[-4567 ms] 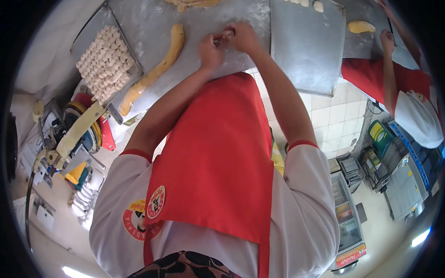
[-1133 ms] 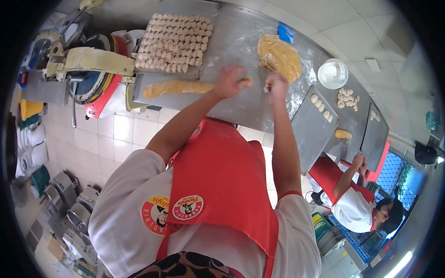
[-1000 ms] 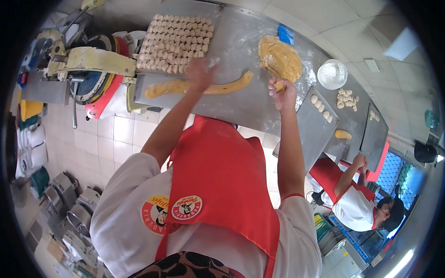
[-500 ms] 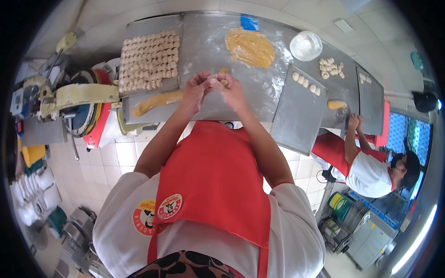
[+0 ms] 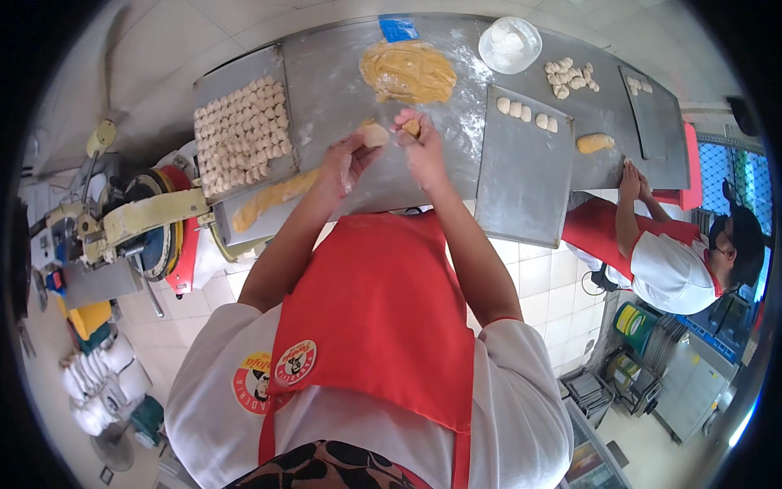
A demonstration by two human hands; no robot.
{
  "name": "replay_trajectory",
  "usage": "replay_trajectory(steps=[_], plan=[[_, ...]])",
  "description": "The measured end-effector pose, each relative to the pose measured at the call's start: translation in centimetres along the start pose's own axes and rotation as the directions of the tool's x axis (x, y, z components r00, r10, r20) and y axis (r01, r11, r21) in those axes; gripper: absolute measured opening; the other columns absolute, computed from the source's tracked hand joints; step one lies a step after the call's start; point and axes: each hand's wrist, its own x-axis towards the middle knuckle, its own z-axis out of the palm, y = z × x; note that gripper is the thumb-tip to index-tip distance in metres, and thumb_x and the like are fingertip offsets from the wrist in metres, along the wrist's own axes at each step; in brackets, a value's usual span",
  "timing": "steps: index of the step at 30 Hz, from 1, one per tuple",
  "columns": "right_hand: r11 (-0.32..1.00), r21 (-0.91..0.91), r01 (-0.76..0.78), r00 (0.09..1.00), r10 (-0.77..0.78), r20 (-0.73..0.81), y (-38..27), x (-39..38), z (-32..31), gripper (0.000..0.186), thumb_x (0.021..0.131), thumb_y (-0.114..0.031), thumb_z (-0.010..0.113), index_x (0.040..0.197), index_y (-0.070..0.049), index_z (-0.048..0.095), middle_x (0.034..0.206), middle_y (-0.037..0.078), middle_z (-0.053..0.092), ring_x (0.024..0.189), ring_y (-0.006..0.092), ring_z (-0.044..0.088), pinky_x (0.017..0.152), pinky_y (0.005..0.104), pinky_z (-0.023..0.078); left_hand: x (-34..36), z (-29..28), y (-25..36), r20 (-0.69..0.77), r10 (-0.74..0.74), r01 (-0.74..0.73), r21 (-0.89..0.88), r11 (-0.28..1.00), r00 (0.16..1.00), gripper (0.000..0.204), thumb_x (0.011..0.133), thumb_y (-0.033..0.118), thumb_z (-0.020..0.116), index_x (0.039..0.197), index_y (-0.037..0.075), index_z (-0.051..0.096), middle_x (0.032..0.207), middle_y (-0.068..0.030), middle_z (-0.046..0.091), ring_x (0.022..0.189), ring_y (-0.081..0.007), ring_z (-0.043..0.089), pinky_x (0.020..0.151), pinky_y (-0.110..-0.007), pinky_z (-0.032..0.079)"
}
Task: The person shapes dough by hand, rolling small pieces into balls and placing them in rows on a metal tray.
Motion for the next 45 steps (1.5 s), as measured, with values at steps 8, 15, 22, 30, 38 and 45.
replay_trajectory(steps=[8,15,22,30,38,45], plan=[[0.906,-0.382,0.181,0.956,-0.070,0.286,-3.4,0.4,-1.0,0.050,0.098,-0.019,0.071,0.141,-0.001,0.057,0.140,0.013,0.063,0.123,0.0251,0.063,0.104,0.0389,0.049,1.4,2.5,0.7,-0.028,-0.087,0.091,0.275,0.957,0.996,0.026,0.102,0.019,0.068,0.122,0.002,0.065,0.111,-0.0061,0.071,0.096,-0.0153,0.070,0.088,-0.029,0.060],[0.921,-0.389,-0.033,0.952,0.147,0.269,-2.6,1.5,-3.7,0.042,0.095,-0.026,0.076,0.128,0.000,0.069,0.114,0.009,0.074,0.098,0.0147,0.068,0.085,0.0293,0.054,1.4,2.5,0.2,-0.003,-0.070,0.068,0.309,0.949,0.998,0.025,0.098,0.012,0.072,0.121,0.003,0.068,0.105,-0.0038,0.071,0.089,-0.0128,0.069,0.081,-0.028,0.060],[0.941,-0.302,-0.152,0.949,0.224,0.221,-2.8,2.0,-4.4,0.030,0.093,-0.018,0.078,0.118,-0.002,0.074,0.101,0.007,0.073,0.088,0.0118,0.068,0.068,0.0255,0.054,1.9,4.0,-0.4,0.040,0.123,-0.122,0.602,0.789,0.992,0.030,0.094,0.012,0.076,0.120,-0.001,0.068,0.101,-0.0043,0.069,0.087,-0.0107,0.068,0.074,-0.029,0.060],[0.970,-0.242,-0.038,0.992,0.065,0.104,-2.8,-0.3,-2.9,0.028,0.095,-0.017,0.077,0.115,0.002,0.073,0.095,0.007,0.073,0.077,0.0123,0.068,0.061,0.0249,0.057,1.5,4.0,-0.6,0.009,0.143,-0.108,0.701,0.705,0.990,0.028,0.095,0.011,0.075,0.117,-0.005,0.069,0.094,-0.0074,0.070,0.080,-0.0139,0.070,0.070,-0.028,0.062],[0.975,-0.106,-0.195,0.978,0.201,0.050,-0.4,-1.0,-5.5,0.028,0.093,-0.015,0.078,0.114,0.002,0.073,0.094,0.008,0.074,0.079,0.0129,0.070,0.063,0.0268,0.059,1.5,3.8,-2.7,-0.015,0.086,-0.045,0.756,0.653,0.996,0.024,0.097,0.012,0.072,0.115,-0.004,0.070,0.091,-0.0091,0.072,0.075,-0.0142,0.071,0.068,-0.029,0.061],[0.907,-0.303,-0.291,0.953,0.304,-0.005,4.9,-0.8,-10.5,0.035,0.091,-0.018,0.080,0.120,0.002,0.071,0.093,0.008,0.074,0.086,0.0164,0.072,0.070,0.0287,0.061,5.1,0.1,-8.8,0.282,0.178,-0.318,0.920,0.228,0.943,0.035,0.089,0.012,0.080,0.119,-0.001,0.070,0.092,-0.0095,0.074,0.078,-0.0162,0.073,0.072,-0.030,0.059]])
